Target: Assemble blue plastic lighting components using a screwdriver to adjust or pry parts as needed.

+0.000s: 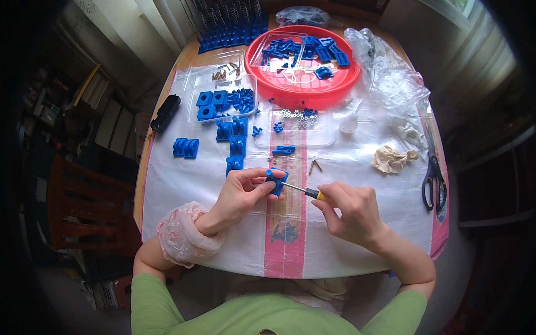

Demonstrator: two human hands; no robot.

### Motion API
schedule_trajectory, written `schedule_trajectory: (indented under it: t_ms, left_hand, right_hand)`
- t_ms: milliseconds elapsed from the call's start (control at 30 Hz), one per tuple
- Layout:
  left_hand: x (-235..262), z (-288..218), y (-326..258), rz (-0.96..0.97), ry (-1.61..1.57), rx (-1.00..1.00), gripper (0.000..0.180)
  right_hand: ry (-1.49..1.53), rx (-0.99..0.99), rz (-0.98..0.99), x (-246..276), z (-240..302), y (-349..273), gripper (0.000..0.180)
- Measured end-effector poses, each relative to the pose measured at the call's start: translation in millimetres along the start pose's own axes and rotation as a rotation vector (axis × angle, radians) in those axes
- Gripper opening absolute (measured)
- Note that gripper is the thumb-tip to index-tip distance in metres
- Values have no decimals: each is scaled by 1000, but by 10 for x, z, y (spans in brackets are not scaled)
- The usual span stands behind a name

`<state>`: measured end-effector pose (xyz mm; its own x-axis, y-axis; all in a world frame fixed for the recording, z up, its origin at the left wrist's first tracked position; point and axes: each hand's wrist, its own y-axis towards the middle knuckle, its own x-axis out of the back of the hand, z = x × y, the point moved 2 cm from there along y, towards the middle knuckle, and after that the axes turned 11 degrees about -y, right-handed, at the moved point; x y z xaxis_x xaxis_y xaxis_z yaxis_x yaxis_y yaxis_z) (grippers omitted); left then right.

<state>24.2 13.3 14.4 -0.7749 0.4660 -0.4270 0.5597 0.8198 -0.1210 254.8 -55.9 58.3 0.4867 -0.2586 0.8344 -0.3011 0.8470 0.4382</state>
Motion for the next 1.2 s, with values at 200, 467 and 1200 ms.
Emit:
schedule_trajectory:
  t_ms: [200, 467, 1200]
  left_hand:
    - [9, 39, 11, -1, -9, -25, 27]
    - [0, 40, 6, -6, 2, -33, 27]
    - [3, 6, 20, 39, -7, 17, 28]
  right_hand:
    - [200, -280, 117, -3, 31, -14, 16]
    - [285, -361, 165, -3, 30, -14, 16]
    - [-75, 62, -67, 29, 53, 11, 21]
